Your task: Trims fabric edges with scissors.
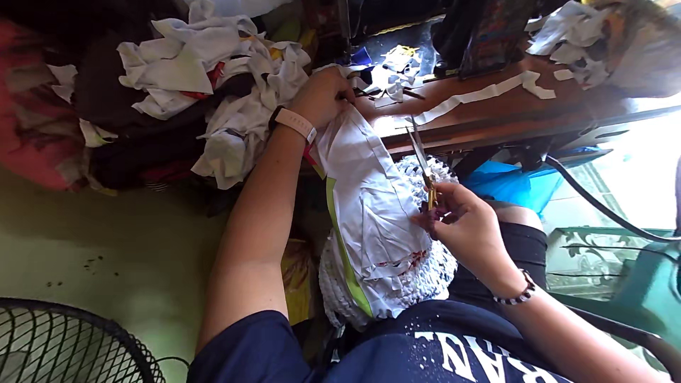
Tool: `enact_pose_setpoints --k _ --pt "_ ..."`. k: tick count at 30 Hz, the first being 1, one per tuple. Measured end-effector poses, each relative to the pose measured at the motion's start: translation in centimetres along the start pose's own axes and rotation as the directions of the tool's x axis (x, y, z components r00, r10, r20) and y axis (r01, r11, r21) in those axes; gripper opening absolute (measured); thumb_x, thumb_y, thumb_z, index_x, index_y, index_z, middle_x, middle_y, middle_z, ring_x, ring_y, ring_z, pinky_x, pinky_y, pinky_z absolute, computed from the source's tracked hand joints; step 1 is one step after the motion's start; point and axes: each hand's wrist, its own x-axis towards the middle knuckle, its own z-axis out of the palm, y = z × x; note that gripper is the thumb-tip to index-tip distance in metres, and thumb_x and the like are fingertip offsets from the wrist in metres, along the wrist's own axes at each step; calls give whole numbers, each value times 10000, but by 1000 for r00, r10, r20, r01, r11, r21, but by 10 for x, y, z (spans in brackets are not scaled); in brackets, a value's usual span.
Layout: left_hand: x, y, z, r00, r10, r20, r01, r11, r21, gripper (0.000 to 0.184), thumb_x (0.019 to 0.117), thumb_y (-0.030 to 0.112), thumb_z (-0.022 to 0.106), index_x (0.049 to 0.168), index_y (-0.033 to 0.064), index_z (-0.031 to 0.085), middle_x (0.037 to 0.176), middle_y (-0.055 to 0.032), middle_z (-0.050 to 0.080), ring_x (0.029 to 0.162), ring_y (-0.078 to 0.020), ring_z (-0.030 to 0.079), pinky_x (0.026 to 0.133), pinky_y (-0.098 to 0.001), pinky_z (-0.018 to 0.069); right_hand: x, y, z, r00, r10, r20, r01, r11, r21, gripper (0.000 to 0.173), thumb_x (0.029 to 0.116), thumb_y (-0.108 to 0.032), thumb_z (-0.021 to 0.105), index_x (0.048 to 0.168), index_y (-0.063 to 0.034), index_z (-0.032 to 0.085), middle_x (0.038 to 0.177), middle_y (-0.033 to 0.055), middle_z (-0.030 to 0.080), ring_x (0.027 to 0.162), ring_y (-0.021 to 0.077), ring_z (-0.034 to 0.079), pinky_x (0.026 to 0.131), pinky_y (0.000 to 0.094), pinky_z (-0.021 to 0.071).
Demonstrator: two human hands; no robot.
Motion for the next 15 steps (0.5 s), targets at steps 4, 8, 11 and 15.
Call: enact_pose_setpoints --k 4,8,11,15 --pt "5 0 -4 999 -26 40 25 999 24 161 948 113 719 1063 2 733 1219 -234 634 1202 -371 589 1071 -523 442 -2 -2 2 1000 -18 -8 18 999 -30 477 763 -143 831 1208 -134 659 869 -11 723 710 68 677 620 267 578" --pt "4 1 -5 998 2 63 -5 999 48 176 960 113 692 1066 -26 710 1206 -243 620 1182 -385 590 1055 -541 447 -4 -1 6 995 -96 -32 94 993 -77 478 762 -87 796 1220 -132 665 899 3 722 736 75 659 635 275 544" --pt "-3 0 -2 999 22 -26 -22 1000 -20 185 911 91 712 1039 -43 701 1141 -233 665 1115 -370 634 1003 -542 487 -5 -3 8 991 -132 -33 129 988 -86 484 757 -62 787 1221 -127 665 919 7 721 761 72 654 658 276 537" --pt "-23 7 -9 987 -61 -151 25 974 -226 212 876 76 709 1060 -21 669 1129 -168 714 1049 -265 680 940 -454 536 -7 2 9 976 -210 -55 207 976 -68 490 744 -67 773 1221 -98 666 937 30 721 808 88 666 707 285 547"
